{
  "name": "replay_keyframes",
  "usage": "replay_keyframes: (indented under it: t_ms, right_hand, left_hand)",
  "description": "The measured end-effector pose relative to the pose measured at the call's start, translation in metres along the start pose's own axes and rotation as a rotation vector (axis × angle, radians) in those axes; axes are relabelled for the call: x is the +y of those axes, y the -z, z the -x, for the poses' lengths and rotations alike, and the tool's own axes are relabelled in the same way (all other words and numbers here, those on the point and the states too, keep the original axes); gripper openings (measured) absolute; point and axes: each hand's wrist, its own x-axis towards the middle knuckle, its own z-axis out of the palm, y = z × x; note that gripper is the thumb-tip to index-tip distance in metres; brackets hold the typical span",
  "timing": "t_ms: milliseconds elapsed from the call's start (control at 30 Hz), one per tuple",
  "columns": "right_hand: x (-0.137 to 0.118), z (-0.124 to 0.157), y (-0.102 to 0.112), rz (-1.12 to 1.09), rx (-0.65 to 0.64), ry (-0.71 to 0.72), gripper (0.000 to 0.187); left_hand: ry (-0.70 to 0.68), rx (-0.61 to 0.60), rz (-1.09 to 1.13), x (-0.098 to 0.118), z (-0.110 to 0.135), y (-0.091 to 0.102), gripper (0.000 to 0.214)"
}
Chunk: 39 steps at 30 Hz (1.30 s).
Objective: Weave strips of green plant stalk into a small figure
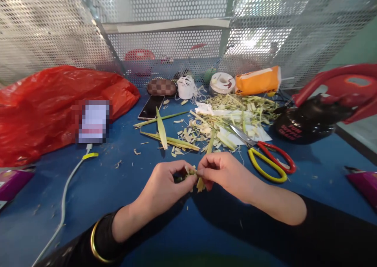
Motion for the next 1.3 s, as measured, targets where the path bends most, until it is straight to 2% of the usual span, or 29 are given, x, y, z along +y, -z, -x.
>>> replay_keyframes:
  t_ms: [100, 200, 267, 367, 467, 600, 700, 767, 833, 967, 1067, 1167, 1300]
  right_hand:
    - [-0.008, 0.001, 0.013, 0.058, 0.001, 0.105, 0.015]
    - [-0.026, 0.011, 0.045, 0.482, 0.150, 0.276, 0.012]
    - [-0.036, 0.021, 0.071, 0.794, 0.243, 0.340, 0.006]
    - [-0.034, 0.034, 0.095, 1.114, 0.213, 0.312, 0.007]
    - [-0.012, 0.037, 0.095, 1.189, 0.226, 0.233, 0.008]
    - [0.017, 0.030, 0.078, 1.108, 0.287, 0.149, 0.010]
    - [0.022, 0.025, 0.076, 1.057, 0.299, 0.158, 0.015]
    - [0.018, 0.025, 0.082, 1.023, 0.312, 0.183, 0.014]
    - [0.011, 0.028, 0.090, 0.873, 0.326, 0.223, 0.014]
    - [0.001, 0.037, 0.100, 0.304, 0.325, 0.266, 0.019]
    - [-0.003, 0.041, 0.097, 0.026, 0.316, 0.256, 0.023]
    - [-0.007, 0.039, 0.091, -0.114, 0.273, 0.238, 0.026]
    - [-0.021, 0.033, 0.082, -0.134, 0.202, 0.234, 0.024]
  left_hand:
    - [0.064, 0.002, 0.190, 0.003, -0.001, 0.001, 0.019]
    - [0.120, 0.077, 0.383, 0.006, -0.004, 0.004, 0.019]
    - [0.158, 0.131, 0.477, 0.007, -0.006, 0.006, 0.018]
    - [0.191, 0.171, 0.595, 0.007, -0.006, 0.008, 0.017]
    - [0.199, 0.168, 0.669, 0.006, -0.006, 0.007, 0.019]
    - [0.232, 0.142, 0.686, 0.004, -0.005, 0.005, 0.018]
    - [0.219, 0.107, 0.672, 0.004, -0.004, 0.005, 0.018]
    - [0.205, 0.088, 0.671, 0.004, -0.004, 0.004, 0.019]
    - [0.191, 0.092, 0.678, 0.004, -0.004, 0.004, 0.018]
    - [0.149, 0.128, 0.664, 0.006, -0.003, 0.006, 0.019]
    - [0.114, 0.137, 0.631, 0.009, -0.003, 0.009, 0.020]
    - [0.085, 0.132, 0.615, 0.011, -0.004, 0.009, 0.021]
    - [0.089, 0.074, 0.668, 0.019, -0.007, 0.000, 0.019]
